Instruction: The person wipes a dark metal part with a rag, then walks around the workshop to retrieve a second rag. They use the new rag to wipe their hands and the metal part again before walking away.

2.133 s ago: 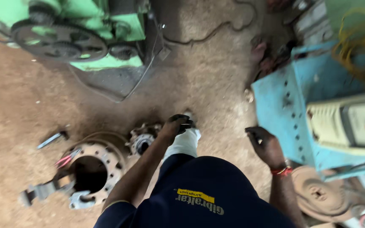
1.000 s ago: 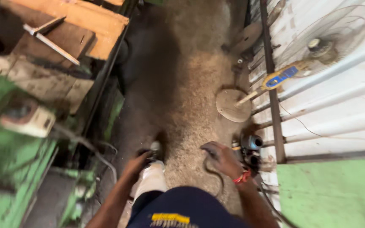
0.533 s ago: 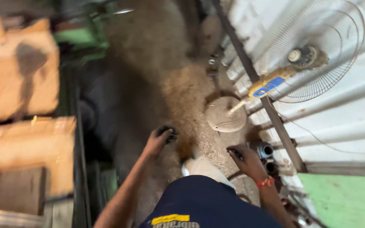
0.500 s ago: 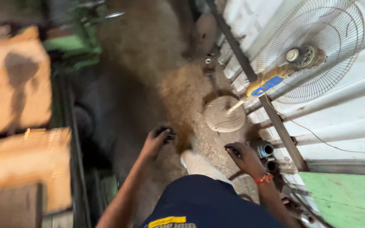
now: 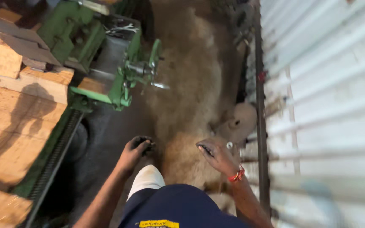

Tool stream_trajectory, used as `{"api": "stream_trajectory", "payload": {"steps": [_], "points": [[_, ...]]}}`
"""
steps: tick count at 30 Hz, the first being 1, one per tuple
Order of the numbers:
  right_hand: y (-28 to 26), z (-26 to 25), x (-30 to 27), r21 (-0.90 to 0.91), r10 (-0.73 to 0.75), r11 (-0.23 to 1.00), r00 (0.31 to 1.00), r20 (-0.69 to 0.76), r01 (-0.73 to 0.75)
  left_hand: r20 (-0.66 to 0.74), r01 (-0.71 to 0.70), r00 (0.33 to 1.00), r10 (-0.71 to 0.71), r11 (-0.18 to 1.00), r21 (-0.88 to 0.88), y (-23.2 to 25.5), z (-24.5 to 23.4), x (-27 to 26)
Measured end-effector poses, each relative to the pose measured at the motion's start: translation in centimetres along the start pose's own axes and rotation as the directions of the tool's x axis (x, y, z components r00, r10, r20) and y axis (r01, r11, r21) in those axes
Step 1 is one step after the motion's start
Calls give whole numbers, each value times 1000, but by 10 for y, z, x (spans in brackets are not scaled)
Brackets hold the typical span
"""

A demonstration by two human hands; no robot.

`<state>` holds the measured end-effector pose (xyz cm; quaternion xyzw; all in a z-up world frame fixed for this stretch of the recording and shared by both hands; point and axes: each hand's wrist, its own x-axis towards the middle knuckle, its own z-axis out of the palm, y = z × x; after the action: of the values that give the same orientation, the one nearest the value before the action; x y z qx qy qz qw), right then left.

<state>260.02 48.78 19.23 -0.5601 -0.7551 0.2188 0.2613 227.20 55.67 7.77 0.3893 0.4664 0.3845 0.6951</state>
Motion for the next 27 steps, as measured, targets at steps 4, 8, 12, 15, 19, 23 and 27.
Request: {"api": "stream_trajectory", "payload": {"steps": [4,8,12,15,19,23,27], "points": [[79,-23,130,-147,33,989,992,120,-15,-27,-39,999,37,995,-92,12,15,138],[148,-33,224,-174,218,964,971,100,-199,76,-96,992,96,995,-3,46,38,296],[199,-75,286,-192,278,946,959,64,-261,162,-40,985,54,995,-90,117,72,393],[248,-108,345,-164,288,947,956,52,-277,127,-106,985,115,991,-76,163,80,451],[320,-133,453,-218,164,966,982,95,-140,12,-170,985,172,980,-107,192,75,534],[382,-145,585,-146,-36,987,975,219,69,-237,-224,954,184,962,-156,184,75,606],[410,-175,705,-153,-163,965,946,279,211,-384,-162,923,-9,897,-410,198,106,668]]}}
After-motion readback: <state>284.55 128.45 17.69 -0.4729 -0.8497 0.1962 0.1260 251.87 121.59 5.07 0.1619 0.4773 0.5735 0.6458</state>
